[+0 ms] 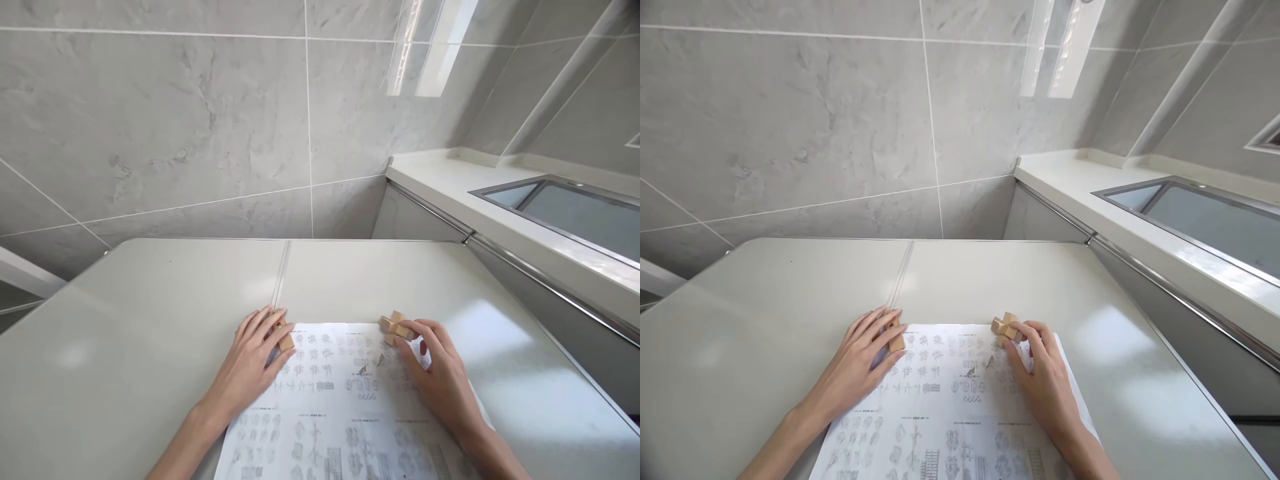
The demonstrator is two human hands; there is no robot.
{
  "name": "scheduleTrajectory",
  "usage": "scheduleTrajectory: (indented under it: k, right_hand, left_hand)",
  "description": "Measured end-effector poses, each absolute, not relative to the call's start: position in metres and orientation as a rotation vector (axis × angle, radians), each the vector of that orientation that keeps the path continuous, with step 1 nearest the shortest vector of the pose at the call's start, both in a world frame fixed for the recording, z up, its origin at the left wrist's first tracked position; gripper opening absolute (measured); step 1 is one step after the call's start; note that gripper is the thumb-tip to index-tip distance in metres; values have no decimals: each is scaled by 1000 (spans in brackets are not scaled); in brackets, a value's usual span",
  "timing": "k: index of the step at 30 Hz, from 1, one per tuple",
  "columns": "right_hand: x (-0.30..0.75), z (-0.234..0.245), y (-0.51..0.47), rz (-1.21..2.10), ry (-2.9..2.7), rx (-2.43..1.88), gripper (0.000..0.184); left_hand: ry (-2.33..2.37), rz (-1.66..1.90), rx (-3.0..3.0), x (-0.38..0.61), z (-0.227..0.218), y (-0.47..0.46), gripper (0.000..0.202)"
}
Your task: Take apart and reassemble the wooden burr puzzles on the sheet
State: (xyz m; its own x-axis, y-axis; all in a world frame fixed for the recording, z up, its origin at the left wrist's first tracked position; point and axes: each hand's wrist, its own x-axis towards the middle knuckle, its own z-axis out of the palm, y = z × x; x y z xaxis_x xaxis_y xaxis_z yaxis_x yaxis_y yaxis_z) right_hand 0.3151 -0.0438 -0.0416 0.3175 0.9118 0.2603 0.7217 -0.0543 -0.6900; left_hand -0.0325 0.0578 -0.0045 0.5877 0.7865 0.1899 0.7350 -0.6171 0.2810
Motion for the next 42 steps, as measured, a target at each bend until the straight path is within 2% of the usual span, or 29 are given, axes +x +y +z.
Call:
scheduleTrajectory:
  k: [6,10,13,17,22,27,31,34,39,42]
  right_hand:
    - [317,-33,-47,437,-1393,-1822,38]
    - [299,-13,-44,803,-1244,-1580,42]
    - [276,0,-39,1061,-1231,-1357,43]
    - [247,1,-35,1174,-1289,-1202,38]
    - [227,-13,-42,1277,-1277,-1163,36]
    - [230,-12,-43,1557,-1202,-1028,41]
    - [236,-3,-42,1774,-1283,-1016,41]
    - [236,-7,-45,1651,-1338,-1087,30]
    - [230,-33,-53,1161,-1524,-1296,8]
    - [229,-33,-54,1218,-1482,-1231,11]
  left_hand:
    - [1354,628,2411,-24,2,47,42]
    - [1283,630,1968,5,13,27,41]
    - [1099,600,1632,27,15,15,55]
    - [804,547,1322,42,11,7,80]
    - [791,647,1203,42,3,4,66]
    - [824,634,1149,40,-3,1,80]
    - [767,624,1146,40,-4,-3,78]
    - [796,640,1212,41,-1,-6,74]
    - [886,720,1381,47,-1,-10,73]
    - [870,751,1379,47,-8,-12,77]
